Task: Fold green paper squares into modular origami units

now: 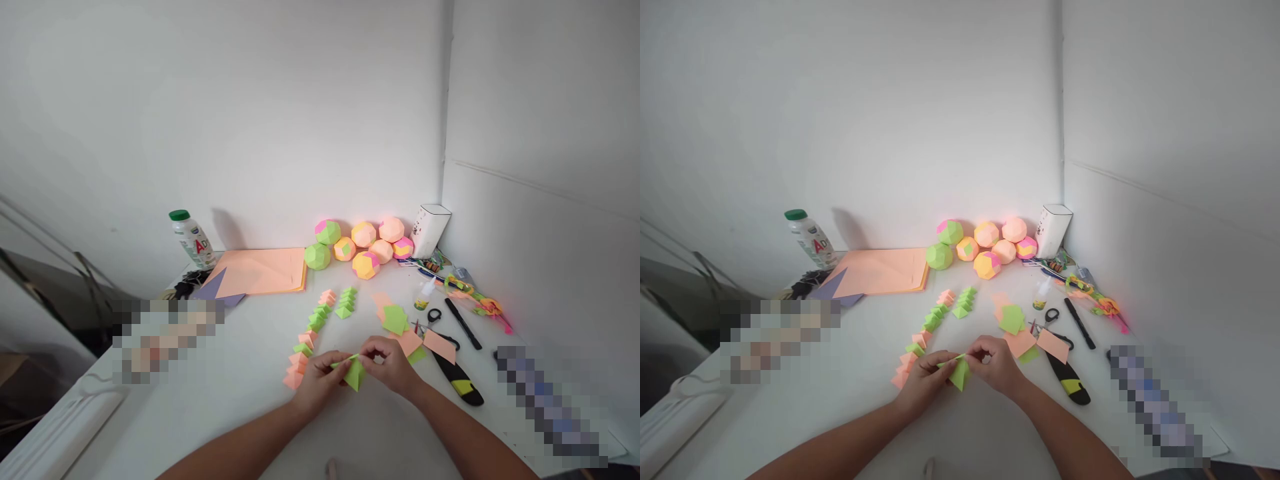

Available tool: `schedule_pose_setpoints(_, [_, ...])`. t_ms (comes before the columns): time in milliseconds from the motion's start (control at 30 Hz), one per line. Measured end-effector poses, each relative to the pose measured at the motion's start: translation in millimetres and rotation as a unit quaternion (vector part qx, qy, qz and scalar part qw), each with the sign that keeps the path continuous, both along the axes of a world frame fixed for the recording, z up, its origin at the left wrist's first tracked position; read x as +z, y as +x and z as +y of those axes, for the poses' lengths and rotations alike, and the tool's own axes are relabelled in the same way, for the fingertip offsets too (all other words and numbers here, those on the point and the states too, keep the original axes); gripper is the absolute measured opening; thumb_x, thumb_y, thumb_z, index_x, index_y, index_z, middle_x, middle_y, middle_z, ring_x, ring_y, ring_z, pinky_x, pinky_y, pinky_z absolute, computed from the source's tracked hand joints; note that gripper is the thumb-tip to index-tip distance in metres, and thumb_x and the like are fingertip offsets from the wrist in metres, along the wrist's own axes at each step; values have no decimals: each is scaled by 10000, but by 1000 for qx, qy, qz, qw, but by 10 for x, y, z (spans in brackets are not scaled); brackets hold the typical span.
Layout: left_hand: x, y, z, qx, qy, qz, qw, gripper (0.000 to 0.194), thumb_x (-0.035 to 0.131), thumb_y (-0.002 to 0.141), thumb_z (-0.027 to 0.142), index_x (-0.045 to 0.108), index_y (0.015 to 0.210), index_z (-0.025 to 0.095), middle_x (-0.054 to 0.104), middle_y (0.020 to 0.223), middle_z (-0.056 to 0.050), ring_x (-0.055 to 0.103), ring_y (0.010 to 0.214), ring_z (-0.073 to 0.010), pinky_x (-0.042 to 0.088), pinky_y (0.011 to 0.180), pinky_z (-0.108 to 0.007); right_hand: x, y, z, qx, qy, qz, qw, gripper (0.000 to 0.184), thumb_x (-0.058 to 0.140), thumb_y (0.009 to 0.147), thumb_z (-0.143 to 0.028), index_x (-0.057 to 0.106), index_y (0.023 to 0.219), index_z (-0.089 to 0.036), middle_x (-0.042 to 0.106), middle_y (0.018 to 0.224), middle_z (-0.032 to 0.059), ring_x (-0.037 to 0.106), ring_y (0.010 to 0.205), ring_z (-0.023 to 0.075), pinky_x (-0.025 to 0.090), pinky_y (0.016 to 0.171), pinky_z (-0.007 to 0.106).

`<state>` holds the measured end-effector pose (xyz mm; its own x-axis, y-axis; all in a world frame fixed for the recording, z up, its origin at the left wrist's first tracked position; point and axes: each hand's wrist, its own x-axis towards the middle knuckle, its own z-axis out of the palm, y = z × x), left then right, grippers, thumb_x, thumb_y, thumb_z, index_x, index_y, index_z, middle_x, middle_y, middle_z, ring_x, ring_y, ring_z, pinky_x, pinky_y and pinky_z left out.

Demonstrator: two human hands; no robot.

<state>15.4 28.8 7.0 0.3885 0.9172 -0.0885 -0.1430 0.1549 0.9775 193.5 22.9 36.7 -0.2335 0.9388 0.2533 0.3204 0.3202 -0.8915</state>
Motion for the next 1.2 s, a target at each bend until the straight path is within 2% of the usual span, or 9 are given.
schedule_pose_setpoints(267, [-61, -11, 15, 4, 11, -4, 1000, 250, 645, 756, 402, 736, 757, 169, 608, 635, -18, 509, 569, -120, 441, 540, -223, -32, 25, 28, 8, -67, 38, 997, 126, 631, 763, -279, 648, 773, -154, 599, 722, 30, 556, 674, 151, 460, 618, 264])
schedule_pose_setpoints(433, [-53, -14, 15, 10, 22, 9, 1000, 243, 650, 746, 400, 740, 780, 178, 618, 651, -21, 519, 579, -129, 447, 541, -230, -69, 24, 37, 25, -142, 106, 984, 196, 665, 750, -344, 672, 770, -149, 588, 699, 13, 536, 585, 122, 476, 561, 257])
schedule_pose_setpoints(667, [-47, -11, 9, 14, 31, 4, 999, 225, 654, 748, 386, 745, 804, 188, 652, 709, -39, 563, 627, -152, 474, 575, -254, -21, -2, 34, 22, -179, 137, 974, 227, 704, 706, -372, 672, 719, -148, 587, 648, 2, 529, 554, 117, 472, 547, 258])
schedule_pose_setpoints(967, [-55, -7, 6, 22, 19, -11, 999, 202, 674, 735, 375, 745, 774, 189, 660, 690, -30, 559, 612, -141, 473, 556, -237, -45, -11, 10, 24, -145, 115, 982, 211, 667, 750, -357, 669, 736, -147, 578, 682, 12, 531, 585, 123, 463, 559, 254])
schedule_pose_setpoints(1200, [-56, 3, 10, 31, 5, -9, 999, 217, 689, 713, 389, 736, 741, 180, 643, 650, -22, 542, 577, -133, 460, 547, -240, -33, -43, -12, -6, -124, 102, 987, 205, 646, 745, -341, 641, 697, -142, 575, 670, 17, 526, 614, 136, 447, 564, 250])
